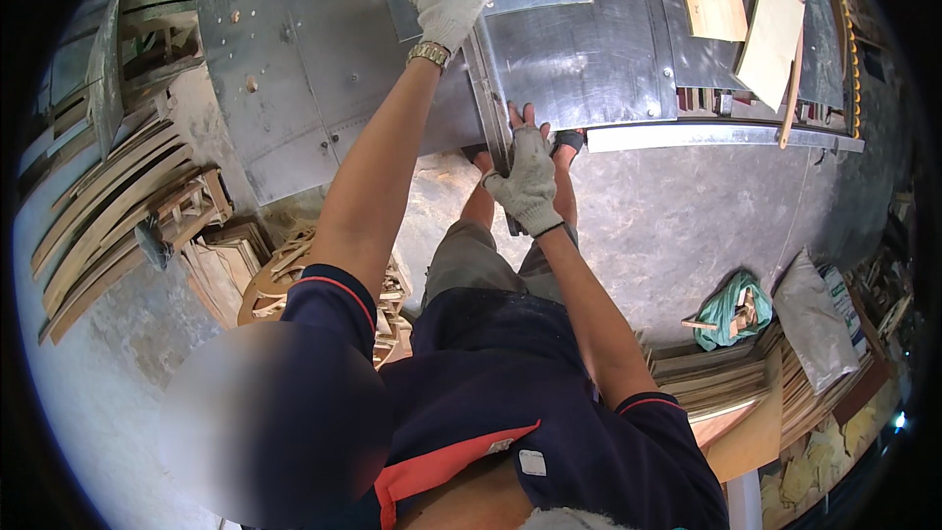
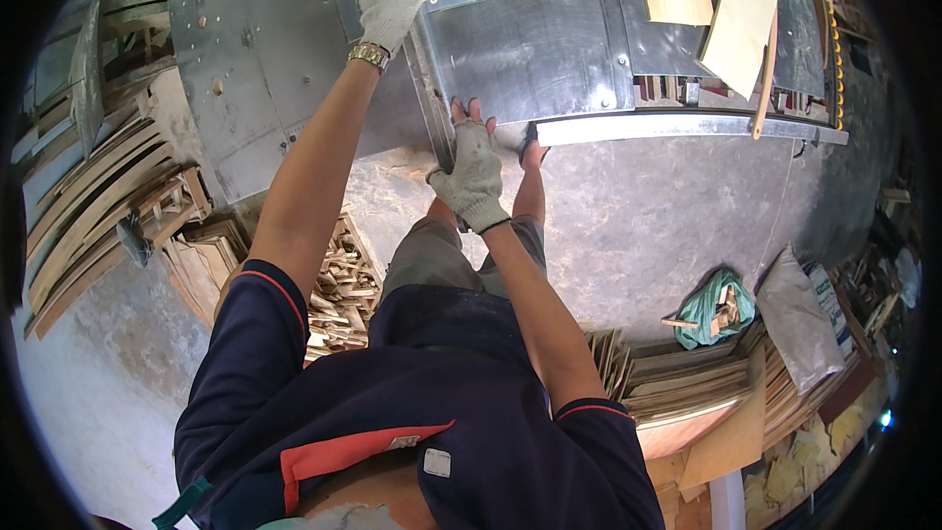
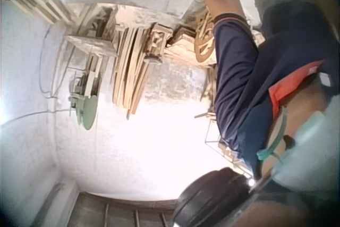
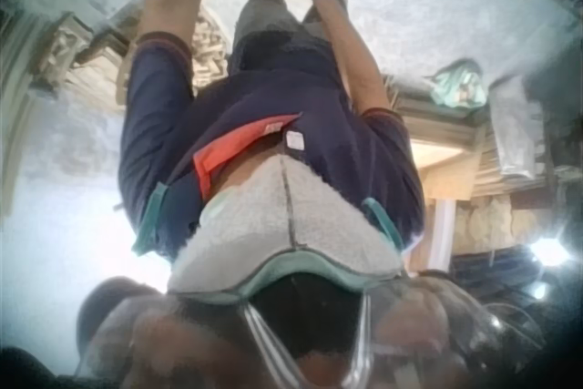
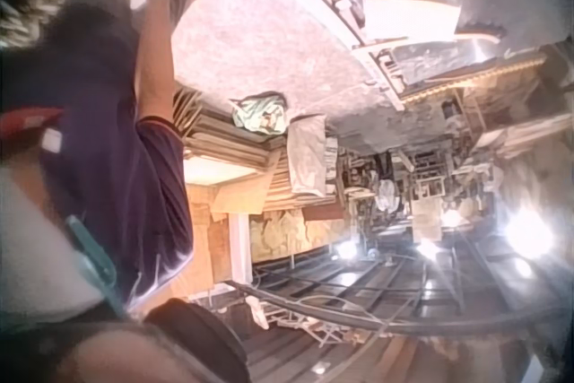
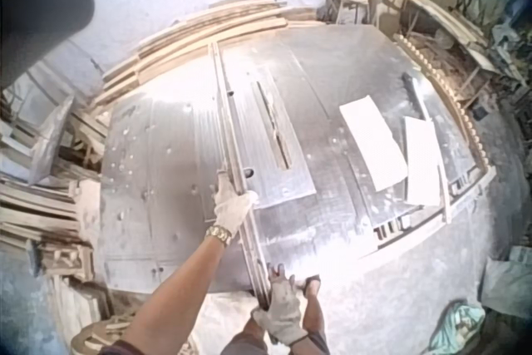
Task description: The person cuts wood pieces on a table saw, then uses a nail gun to assemble them into small wooden boxes. The person handles multiple wood pieces and aligns them before nailing.
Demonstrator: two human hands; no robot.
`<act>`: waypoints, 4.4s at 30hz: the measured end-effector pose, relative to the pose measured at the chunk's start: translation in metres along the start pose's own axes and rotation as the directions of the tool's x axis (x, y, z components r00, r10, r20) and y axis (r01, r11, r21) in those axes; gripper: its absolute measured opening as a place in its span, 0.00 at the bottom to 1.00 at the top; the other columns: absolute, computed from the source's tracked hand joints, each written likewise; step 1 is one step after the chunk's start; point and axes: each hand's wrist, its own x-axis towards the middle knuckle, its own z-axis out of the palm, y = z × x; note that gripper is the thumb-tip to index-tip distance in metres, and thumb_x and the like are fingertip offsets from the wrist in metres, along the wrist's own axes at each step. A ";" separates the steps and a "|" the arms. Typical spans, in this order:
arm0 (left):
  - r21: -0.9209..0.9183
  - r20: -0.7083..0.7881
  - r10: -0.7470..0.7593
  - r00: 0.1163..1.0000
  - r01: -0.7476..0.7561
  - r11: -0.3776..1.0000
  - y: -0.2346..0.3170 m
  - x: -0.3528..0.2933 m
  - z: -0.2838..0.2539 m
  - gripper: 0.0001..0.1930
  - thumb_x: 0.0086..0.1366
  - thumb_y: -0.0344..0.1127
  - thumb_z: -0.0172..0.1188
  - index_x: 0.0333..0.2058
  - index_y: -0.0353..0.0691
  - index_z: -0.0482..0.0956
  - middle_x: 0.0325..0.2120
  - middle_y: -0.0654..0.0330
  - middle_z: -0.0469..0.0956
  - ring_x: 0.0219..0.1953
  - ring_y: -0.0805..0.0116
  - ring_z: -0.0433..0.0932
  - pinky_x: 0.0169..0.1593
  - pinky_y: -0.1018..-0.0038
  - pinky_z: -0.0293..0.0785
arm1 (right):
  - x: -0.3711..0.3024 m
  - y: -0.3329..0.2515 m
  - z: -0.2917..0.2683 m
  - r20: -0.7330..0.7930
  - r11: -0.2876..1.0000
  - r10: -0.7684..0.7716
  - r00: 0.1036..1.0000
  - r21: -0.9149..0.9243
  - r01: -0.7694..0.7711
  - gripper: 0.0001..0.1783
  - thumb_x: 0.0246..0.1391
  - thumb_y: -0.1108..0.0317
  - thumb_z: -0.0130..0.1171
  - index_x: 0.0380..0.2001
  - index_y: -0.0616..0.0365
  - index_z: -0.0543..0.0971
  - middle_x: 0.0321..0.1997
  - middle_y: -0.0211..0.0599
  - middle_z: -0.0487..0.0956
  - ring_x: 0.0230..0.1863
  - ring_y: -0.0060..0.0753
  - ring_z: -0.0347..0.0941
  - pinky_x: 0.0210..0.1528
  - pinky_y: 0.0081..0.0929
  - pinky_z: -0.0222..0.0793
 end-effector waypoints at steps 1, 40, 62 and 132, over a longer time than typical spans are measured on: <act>0.015 -0.011 0.006 1.000 -0.006 1.000 -0.001 0.002 0.001 0.58 0.47 0.37 0.70 0.76 0.55 0.46 0.62 0.35 0.71 0.66 0.34 0.69 0.70 0.57 0.67 | 0.003 0.002 0.002 -0.005 1.000 -0.007 1.000 -0.012 0.007 0.59 0.33 0.72 0.67 0.75 0.55 0.57 0.75 0.57 0.61 0.78 0.58 0.53 0.76 0.43 0.57; -0.044 0.058 0.104 0.993 -0.102 0.994 0.037 -0.007 -0.049 0.55 0.48 0.39 0.67 0.74 0.45 0.49 0.71 0.42 0.59 0.79 0.58 0.44 0.78 0.58 0.27 | -0.005 -0.057 -0.021 -0.008 0.999 -0.038 0.999 0.002 0.038 0.57 0.36 0.71 0.67 0.74 0.61 0.57 0.73 0.52 0.65 0.81 0.51 0.48 0.83 0.49 0.33; 0.158 -0.104 0.324 0.940 -0.306 0.939 0.007 -0.003 -0.024 0.53 0.48 0.43 0.70 0.71 0.31 0.54 0.68 0.41 0.65 0.72 0.49 0.62 0.79 0.54 0.36 | -0.038 -0.032 -0.024 -0.027 0.995 0.053 0.998 0.084 -0.050 0.46 0.46 0.65 0.65 0.70 0.58 0.63 0.65 0.55 0.71 0.68 0.58 0.67 0.73 0.47 0.61; 0.511 0.106 0.602 0.791 -0.563 0.650 -0.076 -0.062 0.004 0.35 0.61 0.35 0.58 0.67 0.34 0.66 0.72 0.43 0.59 0.75 0.44 0.56 0.76 0.48 0.44 | 0.138 0.242 0.076 0.433 -0.457 0.664 0.609 0.880 -0.127 0.17 0.71 0.59 0.48 0.50 0.61 0.76 0.38 0.35 0.81 0.35 0.32 0.80 0.38 0.33 0.78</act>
